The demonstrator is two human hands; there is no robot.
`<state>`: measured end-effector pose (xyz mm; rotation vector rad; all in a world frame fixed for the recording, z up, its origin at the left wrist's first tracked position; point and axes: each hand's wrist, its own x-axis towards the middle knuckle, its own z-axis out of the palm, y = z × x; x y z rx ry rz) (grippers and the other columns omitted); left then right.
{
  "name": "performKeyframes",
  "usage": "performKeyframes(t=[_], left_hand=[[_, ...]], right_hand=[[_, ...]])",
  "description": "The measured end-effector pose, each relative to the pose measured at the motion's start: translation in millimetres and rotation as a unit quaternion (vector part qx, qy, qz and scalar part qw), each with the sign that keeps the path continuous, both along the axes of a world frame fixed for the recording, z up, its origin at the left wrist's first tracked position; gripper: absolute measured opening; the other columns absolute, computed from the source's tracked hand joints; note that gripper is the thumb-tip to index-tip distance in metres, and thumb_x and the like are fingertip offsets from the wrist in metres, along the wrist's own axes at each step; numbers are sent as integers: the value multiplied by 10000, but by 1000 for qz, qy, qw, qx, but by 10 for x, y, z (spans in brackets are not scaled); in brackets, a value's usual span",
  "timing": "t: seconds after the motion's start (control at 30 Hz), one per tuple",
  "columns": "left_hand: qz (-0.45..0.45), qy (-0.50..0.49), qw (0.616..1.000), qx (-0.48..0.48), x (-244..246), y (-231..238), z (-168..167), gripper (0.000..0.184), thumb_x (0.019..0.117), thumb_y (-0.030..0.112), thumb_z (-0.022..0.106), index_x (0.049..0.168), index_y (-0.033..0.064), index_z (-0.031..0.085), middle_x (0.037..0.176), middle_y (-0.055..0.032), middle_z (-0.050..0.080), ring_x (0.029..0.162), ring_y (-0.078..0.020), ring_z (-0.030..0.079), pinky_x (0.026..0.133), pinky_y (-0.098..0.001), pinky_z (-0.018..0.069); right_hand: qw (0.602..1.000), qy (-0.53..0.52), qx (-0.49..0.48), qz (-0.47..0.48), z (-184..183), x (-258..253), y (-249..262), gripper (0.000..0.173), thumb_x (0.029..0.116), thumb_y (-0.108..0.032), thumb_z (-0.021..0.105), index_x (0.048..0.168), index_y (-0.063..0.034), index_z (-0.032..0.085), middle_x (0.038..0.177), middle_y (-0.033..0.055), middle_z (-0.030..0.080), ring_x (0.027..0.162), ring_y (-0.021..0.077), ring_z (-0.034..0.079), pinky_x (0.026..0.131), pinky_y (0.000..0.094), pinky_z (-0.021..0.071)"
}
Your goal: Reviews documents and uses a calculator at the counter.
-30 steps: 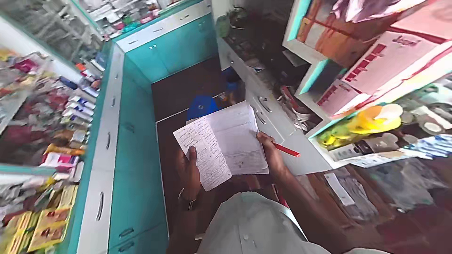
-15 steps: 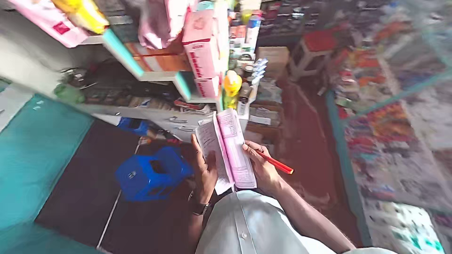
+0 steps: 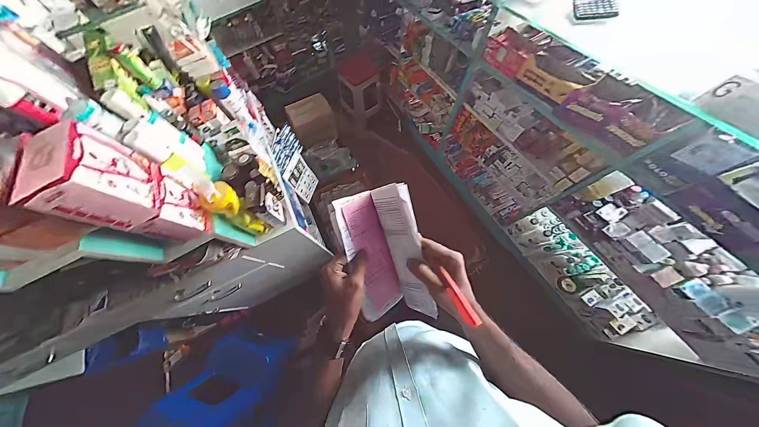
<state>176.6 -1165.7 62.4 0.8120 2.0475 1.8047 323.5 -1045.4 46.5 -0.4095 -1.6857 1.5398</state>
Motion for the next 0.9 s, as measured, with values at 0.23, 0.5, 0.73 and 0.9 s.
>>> performKeyframes(t=[0.23,0.5,0.73,0.9], left_hand=[[-73,-285,948,121,323,1658,-10,107,974,-37,553,1010,-31,653,880,-95,744,819,-159,739,773,-344,639],[-240,-156,952,111,1046,3192,100,355,948,-89,559,1299,-37,551,1120,-37,727,1031,-94,706,929,-271,595],[-269,-119,954,65,457,4618,301,319,970,-62,544,1289,-42,547,1117,-76,705,1005,-123,704,893,-307,609],[-289,-55,954,63,24,5914,369,374,953,-107,567,1312,-4,563,1128,-86,701,1000,-127,700,886,-301,603]], right_hand=[[960,57,-241,-132,-5,1377,1788,234,890,-38,559,1065,-66,712,910,25,753,811,88,728,742,266,628],[952,71,-219,-200,-154,2095,2794,224,924,-33,614,1139,-32,676,980,6,745,884,84,713,814,269,610],[927,16,-54,-371,-24,2491,4061,281,850,-2,682,1127,-50,693,1001,-44,732,927,47,690,848,269,598],[912,-33,-39,-406,412,2770,5055,315,846,21,657,1138,-90,696,991,-36,733,902,49,700,817,246,605]])
